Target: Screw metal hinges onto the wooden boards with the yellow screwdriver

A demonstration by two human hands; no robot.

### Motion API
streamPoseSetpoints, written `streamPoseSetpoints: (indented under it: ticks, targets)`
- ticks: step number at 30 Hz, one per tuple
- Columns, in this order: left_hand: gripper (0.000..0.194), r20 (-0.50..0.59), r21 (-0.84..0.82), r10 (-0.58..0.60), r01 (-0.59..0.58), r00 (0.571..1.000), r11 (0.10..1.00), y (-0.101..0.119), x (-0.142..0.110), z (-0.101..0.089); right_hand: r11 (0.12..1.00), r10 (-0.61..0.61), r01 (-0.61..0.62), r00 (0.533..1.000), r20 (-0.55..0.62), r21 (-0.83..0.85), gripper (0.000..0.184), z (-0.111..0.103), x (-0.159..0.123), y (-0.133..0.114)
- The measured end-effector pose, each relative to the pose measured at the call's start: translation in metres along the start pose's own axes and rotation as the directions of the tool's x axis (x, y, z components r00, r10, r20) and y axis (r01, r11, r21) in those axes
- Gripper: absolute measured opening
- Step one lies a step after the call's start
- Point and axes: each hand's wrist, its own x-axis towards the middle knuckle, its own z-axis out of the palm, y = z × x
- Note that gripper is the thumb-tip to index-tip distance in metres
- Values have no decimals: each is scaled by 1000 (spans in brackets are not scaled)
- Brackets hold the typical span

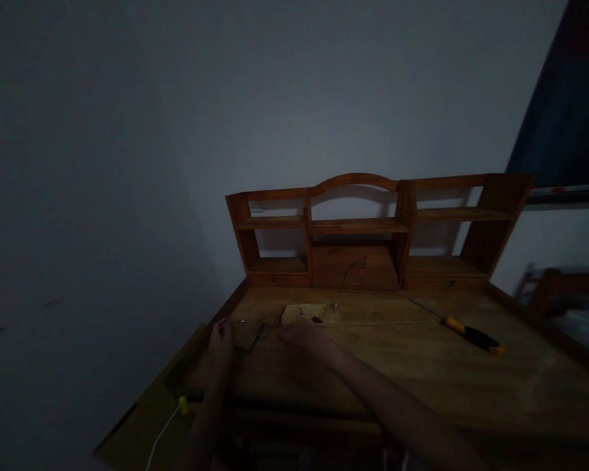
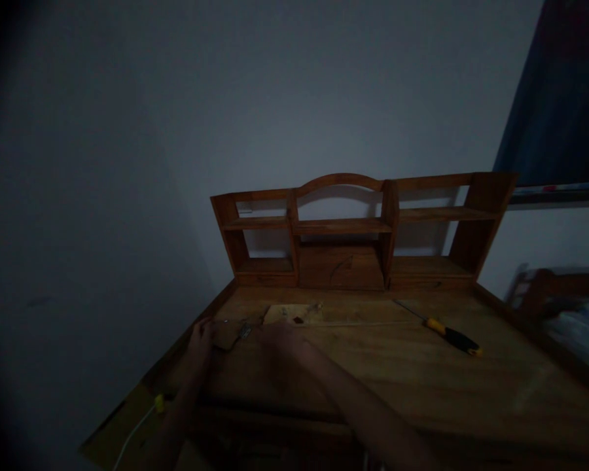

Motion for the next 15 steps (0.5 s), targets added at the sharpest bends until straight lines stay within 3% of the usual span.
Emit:
streamPoseSetpoints:
  ticks: [4,7,11,15]
  targets:
    - [39,-17,-26,-38,37,999,999,0,1,-2,995,61,-56,997,-54,81,30,11,69,-28]
    - [37,-13,-25,-46,46,999,999,1,0,-2,984,137,-128,988,-70,122,32,10,81,-21]
    - [40,-6,-15,-30,30,1000,999,3,-3,-7,967,234,-220,967,-102,128,29,1,39,8]
    - [43,-4,40,63,-63,998,997,22,-7,-7,927,374,-364,915,-150,88,34,-25,-57,65]
